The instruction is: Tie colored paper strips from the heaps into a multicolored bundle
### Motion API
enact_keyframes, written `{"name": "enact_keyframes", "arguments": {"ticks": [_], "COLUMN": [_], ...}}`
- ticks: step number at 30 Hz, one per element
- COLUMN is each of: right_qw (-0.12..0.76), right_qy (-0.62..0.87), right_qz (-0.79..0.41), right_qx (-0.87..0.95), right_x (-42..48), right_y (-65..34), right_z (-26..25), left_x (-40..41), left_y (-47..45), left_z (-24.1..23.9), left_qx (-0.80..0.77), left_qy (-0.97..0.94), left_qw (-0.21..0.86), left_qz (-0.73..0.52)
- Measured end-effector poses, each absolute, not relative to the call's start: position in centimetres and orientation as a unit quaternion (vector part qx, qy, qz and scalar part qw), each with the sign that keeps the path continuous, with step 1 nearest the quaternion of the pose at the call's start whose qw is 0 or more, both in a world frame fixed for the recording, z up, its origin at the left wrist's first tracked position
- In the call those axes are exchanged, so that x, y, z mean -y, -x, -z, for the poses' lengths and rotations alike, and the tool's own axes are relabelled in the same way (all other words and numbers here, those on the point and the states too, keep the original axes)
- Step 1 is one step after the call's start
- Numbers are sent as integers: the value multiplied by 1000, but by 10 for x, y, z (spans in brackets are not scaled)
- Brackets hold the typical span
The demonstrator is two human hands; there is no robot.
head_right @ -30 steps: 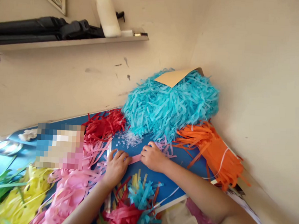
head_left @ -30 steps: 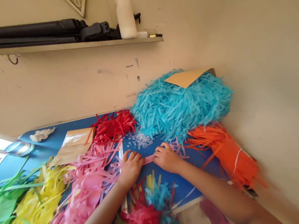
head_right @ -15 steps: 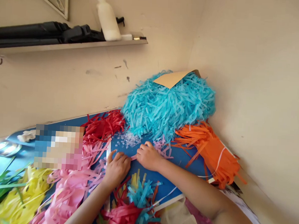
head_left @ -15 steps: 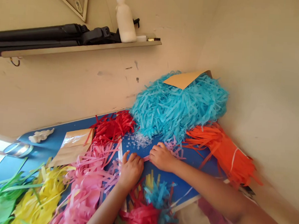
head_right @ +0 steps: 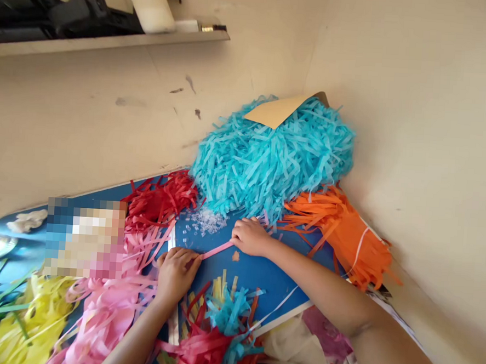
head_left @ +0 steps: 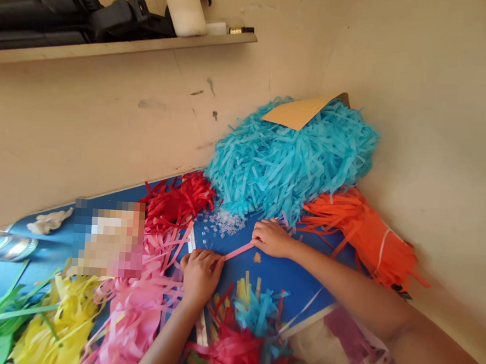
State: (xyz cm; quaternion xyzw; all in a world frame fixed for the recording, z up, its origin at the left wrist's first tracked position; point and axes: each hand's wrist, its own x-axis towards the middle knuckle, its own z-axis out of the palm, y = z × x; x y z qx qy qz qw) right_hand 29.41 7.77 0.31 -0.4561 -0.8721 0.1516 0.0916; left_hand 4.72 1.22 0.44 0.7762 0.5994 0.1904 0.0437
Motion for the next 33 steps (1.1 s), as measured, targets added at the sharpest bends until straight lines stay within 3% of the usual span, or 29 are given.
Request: {"name": "enact_keyframes", "arguments": {"ticks": [10, 15, 20, 33], "right_qw": [83, 122, 89, 50], "right_qy": [470, 290, 221, 154], "right_qz": [-134, -26, 86, 83], "right_qx": [869, 949, 967, 983], "right_x": [-81, -74, -74, -91], "right_y": [-291, -289, -277, -257], "right_z": [-9, -10, -6, -18], "left_x": [-19, -13, -13, -29], "left_y": [-51, -53, -59, -62], "left_z": [-9, -20, -20, -12], "left_qx": [-569, -499, -471, -463], "left_qy": [-811, -859, -874, -867], "left_qw": [29, -3, -43, -76], "left_qz": [-133, -111, -114, -168]}}
